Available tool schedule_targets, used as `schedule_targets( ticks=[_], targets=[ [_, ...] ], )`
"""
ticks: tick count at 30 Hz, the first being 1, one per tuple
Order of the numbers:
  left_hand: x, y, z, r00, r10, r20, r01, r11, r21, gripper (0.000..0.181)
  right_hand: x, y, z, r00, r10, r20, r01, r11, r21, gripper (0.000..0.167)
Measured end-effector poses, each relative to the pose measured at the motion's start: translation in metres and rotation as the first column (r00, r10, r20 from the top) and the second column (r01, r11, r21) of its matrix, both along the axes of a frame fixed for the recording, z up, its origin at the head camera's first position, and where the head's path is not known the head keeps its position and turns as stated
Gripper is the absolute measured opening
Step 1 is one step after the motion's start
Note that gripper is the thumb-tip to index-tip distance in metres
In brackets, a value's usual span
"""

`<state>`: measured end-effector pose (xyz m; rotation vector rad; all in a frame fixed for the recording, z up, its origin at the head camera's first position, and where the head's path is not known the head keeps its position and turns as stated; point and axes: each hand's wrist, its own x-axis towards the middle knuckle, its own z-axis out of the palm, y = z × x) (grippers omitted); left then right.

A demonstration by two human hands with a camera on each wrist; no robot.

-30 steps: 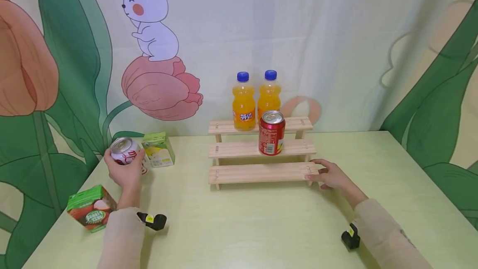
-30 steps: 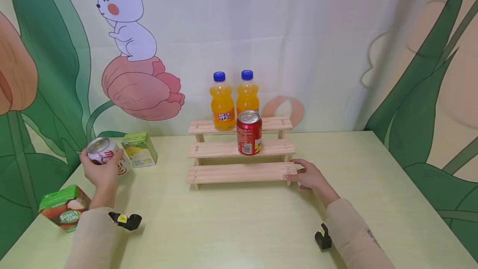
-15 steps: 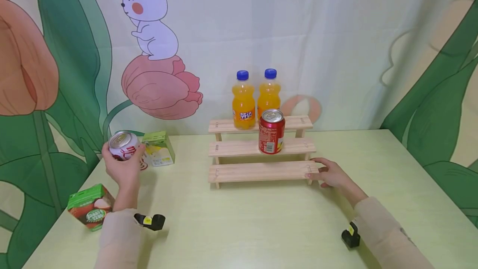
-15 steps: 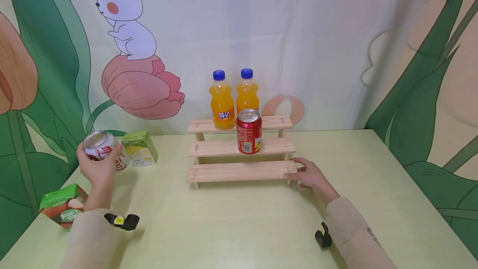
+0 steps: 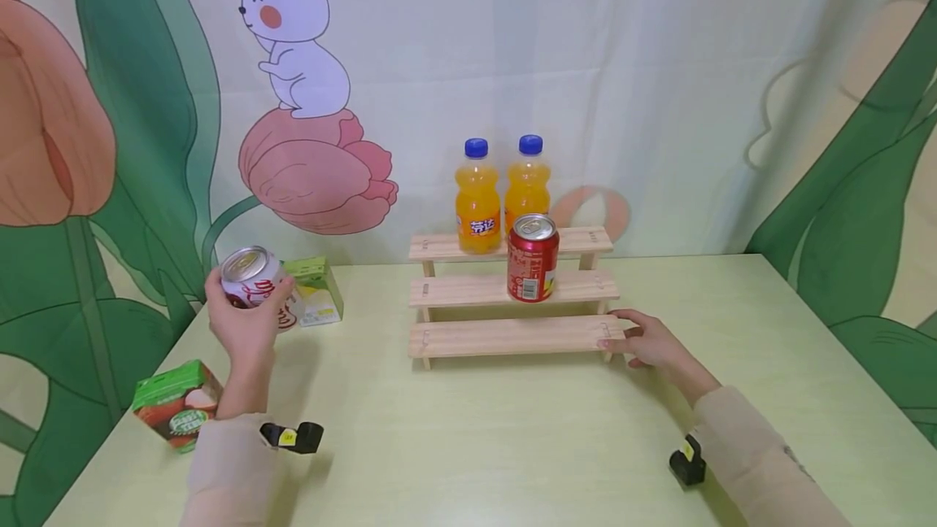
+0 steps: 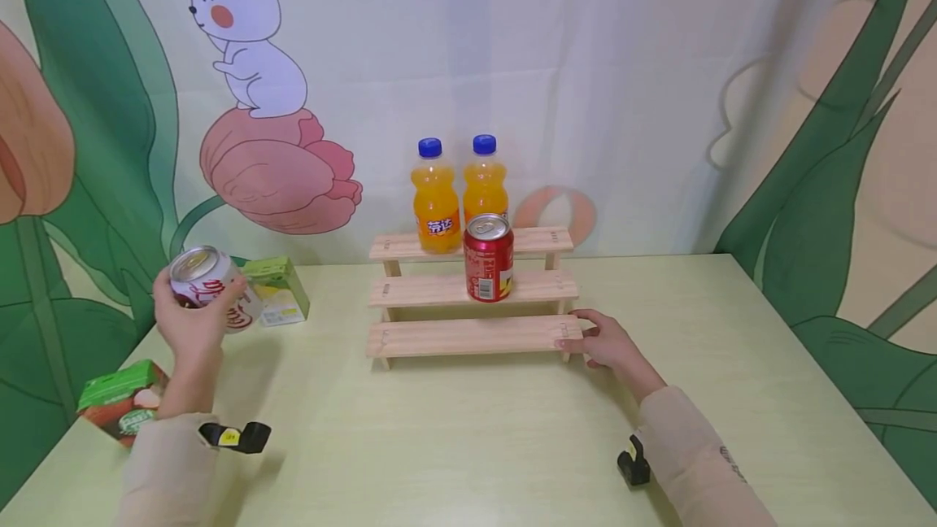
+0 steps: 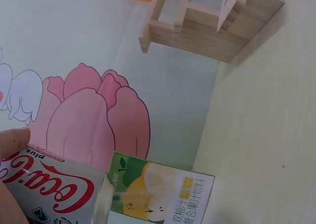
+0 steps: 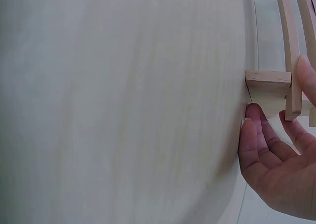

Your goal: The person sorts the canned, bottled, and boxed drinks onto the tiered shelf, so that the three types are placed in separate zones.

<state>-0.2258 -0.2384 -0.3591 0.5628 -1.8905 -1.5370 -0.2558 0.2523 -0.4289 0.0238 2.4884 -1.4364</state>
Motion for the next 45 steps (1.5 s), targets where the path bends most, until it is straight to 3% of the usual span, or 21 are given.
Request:
schedule_targets(
  ticks=[8,18,36,45],
  targets=[
    [0.005,0.005,0.011,0.997,-0.061,0.042,0.062,0.998,-0.03,0.077,0.001,-0.001,0.0,1.0,0.002,0.003,-0.002,1.0,0.005,0.071],
    [0.01,0.015,0.019,0.987,-0.154,0.042,0.156,0.985,-0.069,0.076,-0.001,0.0,0.001,1.0,0.004,0.003,-0.004,1.0,0.002,0.071],
    [0.024,0.035,0.028,0.958,-0.282,0.044,0.285,0.952,-0.109,0.076,0.001,0.0,0.0,1.0,-0.006,-0.005,0.006,1.0,0.006,0.072],
    [0.027,0.039,0.03,0.947,-0.312,0.076,0.32,0.936,-0.144,0.078,0.001,0.0,-0.001,1.0,-0.001,-0.003,0.001,1.0,0.015,0.073]
  ],
)
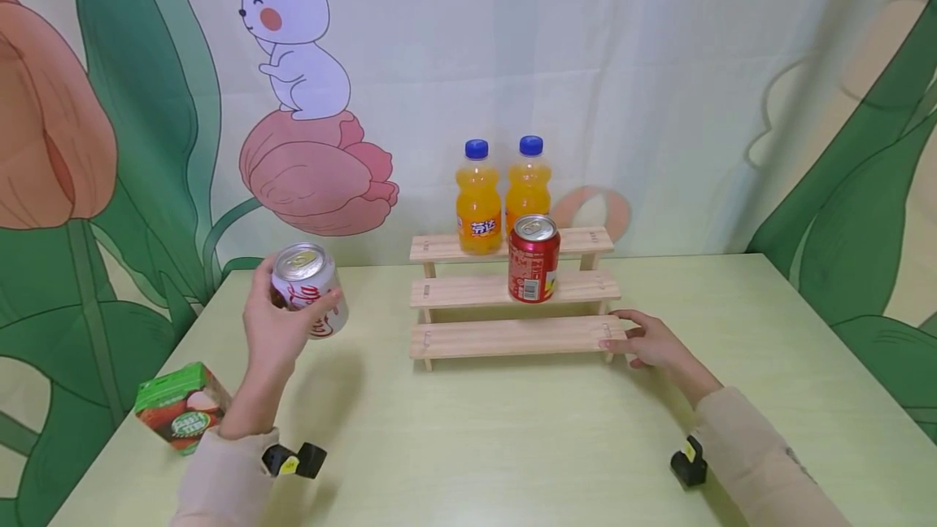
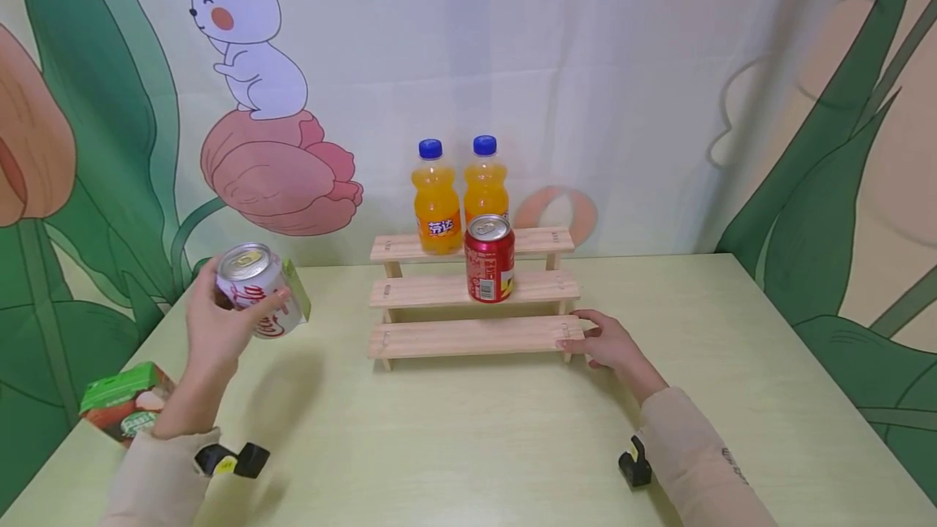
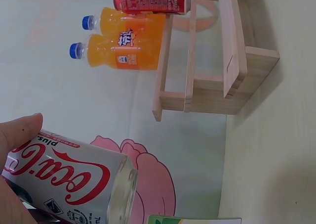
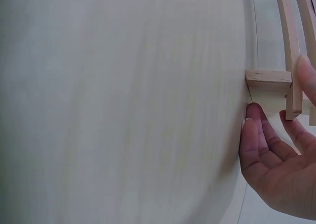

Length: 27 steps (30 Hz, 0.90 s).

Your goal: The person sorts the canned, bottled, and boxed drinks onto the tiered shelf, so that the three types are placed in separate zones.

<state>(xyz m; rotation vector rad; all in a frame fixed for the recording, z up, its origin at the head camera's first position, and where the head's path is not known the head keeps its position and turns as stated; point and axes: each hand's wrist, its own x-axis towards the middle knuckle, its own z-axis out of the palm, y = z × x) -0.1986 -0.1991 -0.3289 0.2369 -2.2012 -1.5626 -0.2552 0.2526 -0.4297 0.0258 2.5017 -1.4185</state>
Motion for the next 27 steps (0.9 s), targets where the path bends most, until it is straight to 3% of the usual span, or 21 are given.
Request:
schedule_targets(
  ticks=[27],
  targets=[
    [-0.006,0.02,-0.008,0.993,-0.119,0.008,0.119,0.988,-0.097,0.079,0.0,0.001,0.001,1.0,0.009,-0.006,-0.009,1.0,-0.019,0.073]
  ],
)
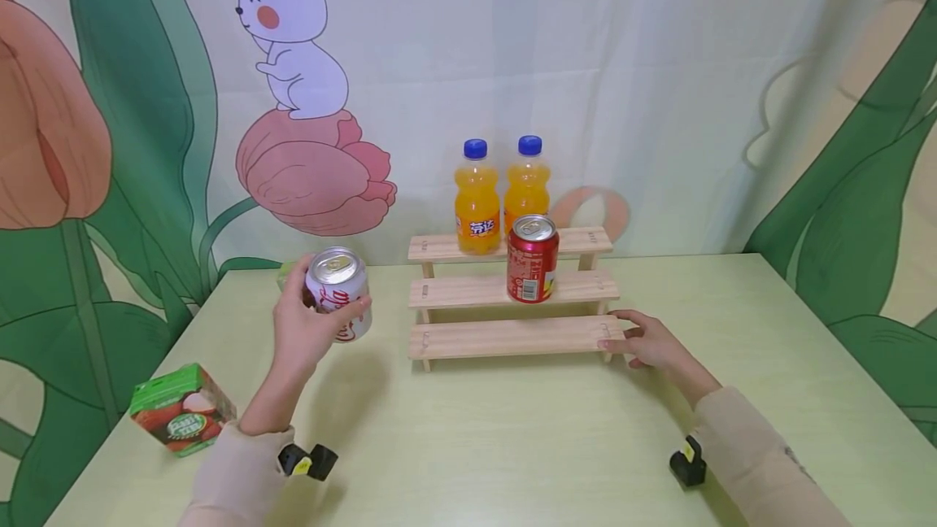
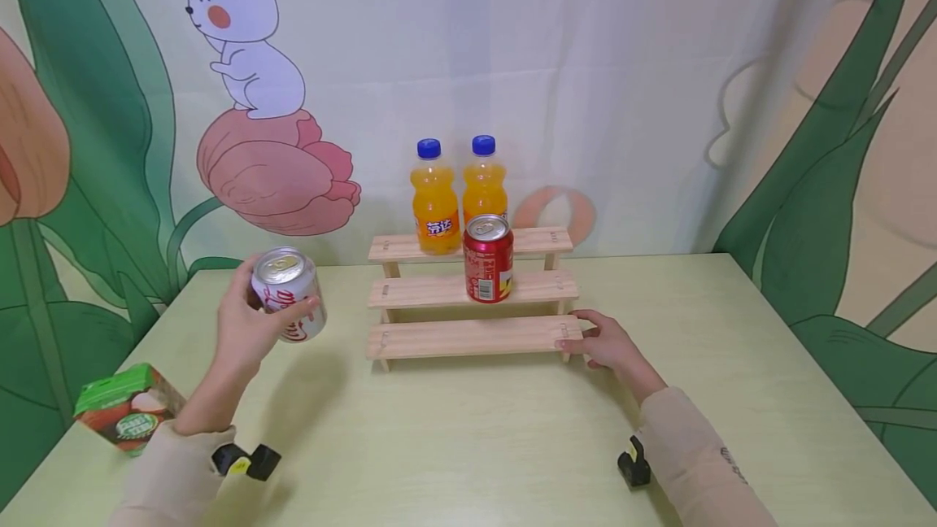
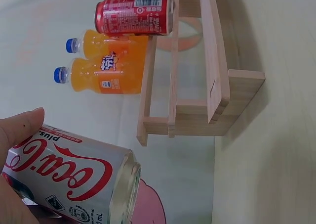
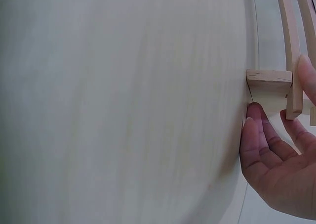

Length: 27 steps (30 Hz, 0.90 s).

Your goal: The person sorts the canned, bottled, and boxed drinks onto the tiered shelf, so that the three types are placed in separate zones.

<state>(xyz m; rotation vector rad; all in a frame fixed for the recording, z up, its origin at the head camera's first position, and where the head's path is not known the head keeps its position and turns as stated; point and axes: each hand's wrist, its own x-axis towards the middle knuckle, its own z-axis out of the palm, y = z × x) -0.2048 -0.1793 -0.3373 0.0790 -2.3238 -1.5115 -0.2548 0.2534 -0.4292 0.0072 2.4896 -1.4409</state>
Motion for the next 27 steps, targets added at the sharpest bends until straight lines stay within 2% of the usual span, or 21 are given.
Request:
schedule_targets(
  ticks=[8,18,27],
  targets=[
    [-0.007,0.006,-0.003,1.0,-0.028,-0.005,0.028,1.0,0.005,0.077,0.0,0.0,0.001,1.0,-0.005,0.002,0.005,1.0,-0.001,0.072],
    [-0.016,0.013,-0.008,0.994,-0.104,-0.036,0.106,0.994,0.03,0.074,0.0,0.0,0.0,1.0,-0.009,0.008,0.009,1.0,0.003,0.072],
    [-0.023,0.02,-0.007,0.985,-0.156,-0.075,0.161,0.985,0.065,0.073,0.0,0.0,0.0,1.0,-0.009,0.009,0.009,1.0,0.003,0.072]
  ],
)
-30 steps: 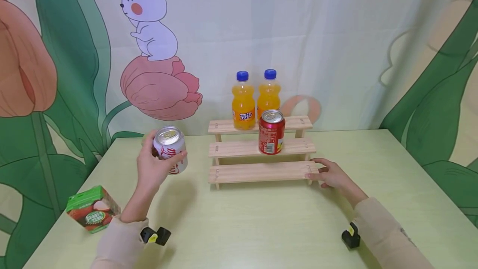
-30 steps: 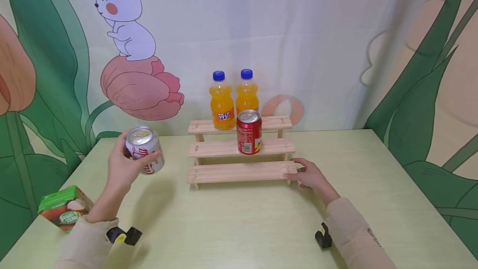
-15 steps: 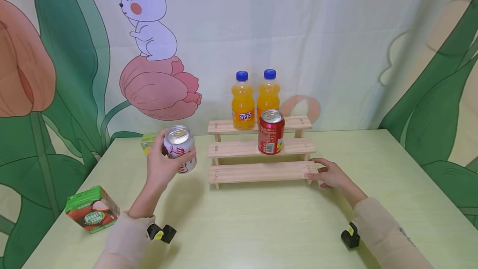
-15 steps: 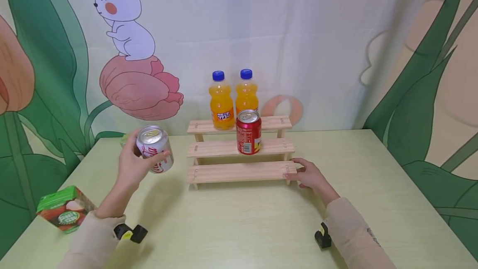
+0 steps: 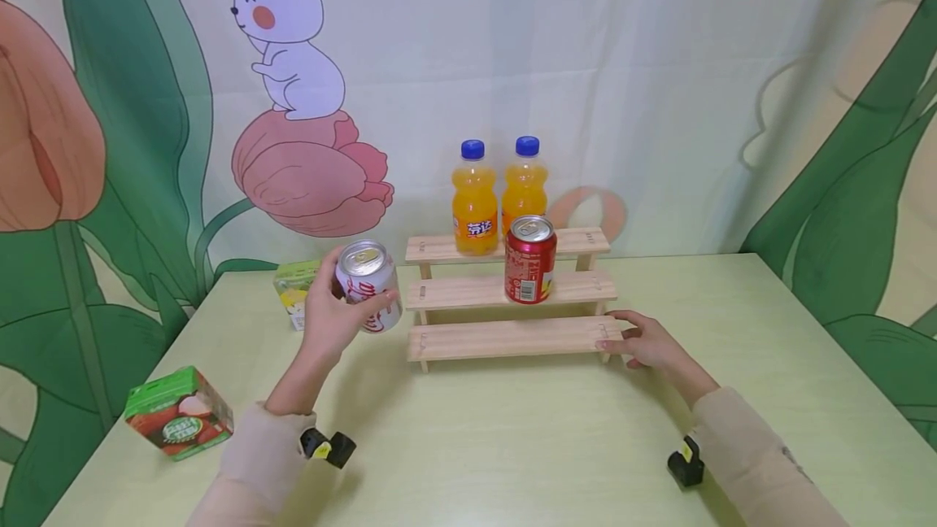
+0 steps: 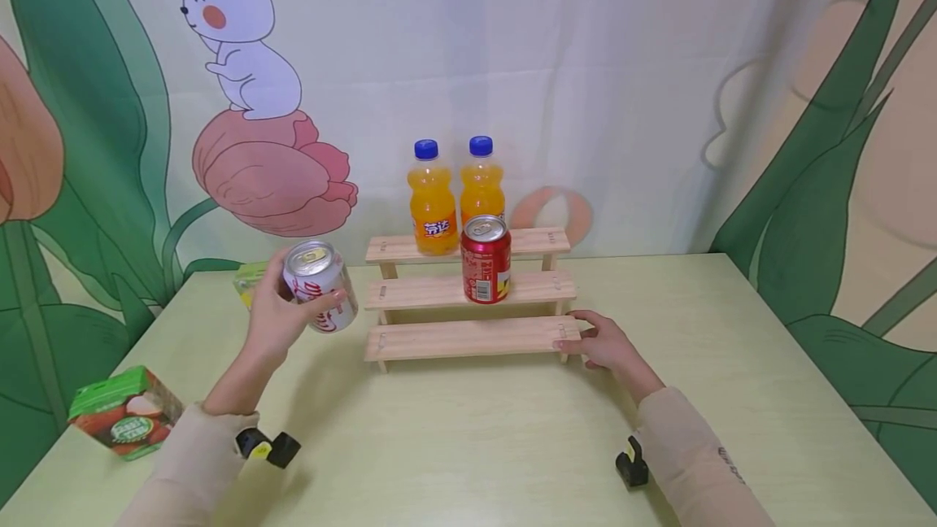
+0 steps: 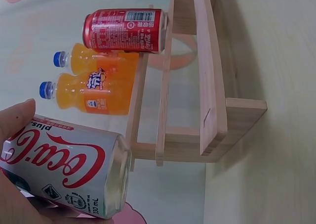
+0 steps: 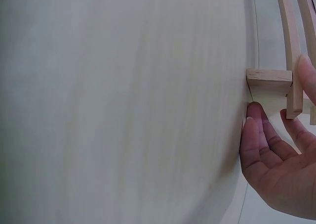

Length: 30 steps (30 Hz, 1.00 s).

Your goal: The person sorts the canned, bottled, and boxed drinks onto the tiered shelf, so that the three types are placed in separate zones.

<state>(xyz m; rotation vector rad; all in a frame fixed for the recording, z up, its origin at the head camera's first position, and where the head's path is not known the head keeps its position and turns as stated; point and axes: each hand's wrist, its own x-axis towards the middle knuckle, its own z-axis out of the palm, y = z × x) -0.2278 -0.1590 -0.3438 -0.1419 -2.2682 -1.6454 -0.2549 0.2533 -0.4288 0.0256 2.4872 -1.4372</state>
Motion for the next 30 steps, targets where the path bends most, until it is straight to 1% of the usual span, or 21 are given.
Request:
schedule_targets(
  ticks=[4,10,15,19,24,30],
  targets=[
    [-0.002,0.003,0.001,1.0,-0.026,-0.007,0.026,0.999,0.025,0.073,0.0,0.0,0.0,1.0,0.004,-0.004,-0.004,1.0,0.003,0.073],
    [-0.006,0.011,0.004,0.998,-0.055,0.026,0.053,0.997,0.047,0.074,0.001,0.0,0.0,1.0,0.005,-0.004,-0.005,1.0,0.008,0.074],
    [-0.01,0.017,0.002,0.996,-0.088,0.012,0.087,0.994,0.064,0.075,0.0,0.001,0.001,1.0,0.006,-0.001,-0.006,1.0,-0.002,0.073],
    [-0.014,0.022,0.001,0.995,-0.101,0.007,0.1,0.992,0.082,0.075,0.0,0.001,0.001,1.0,0.001,-0.002,-0.001,1.0,-0.007,0.073],
    [-0.019,0.028,0.002,0.994,-0.107,-0.006,0.107,0.991,0.081,0.075,0.001,0.001,0.001,1.0,-0.001,-0.002,0.001,1.0,-0.005,0.073],
    [-0.022,0.034,0.004,0.994,-0.113,0.013,0.112,0.992,0.062,0.077,0.002,0.0,0.002,1.0,-0.003,0.008,0.003,1.0,0.0,0.073]
  ],
)
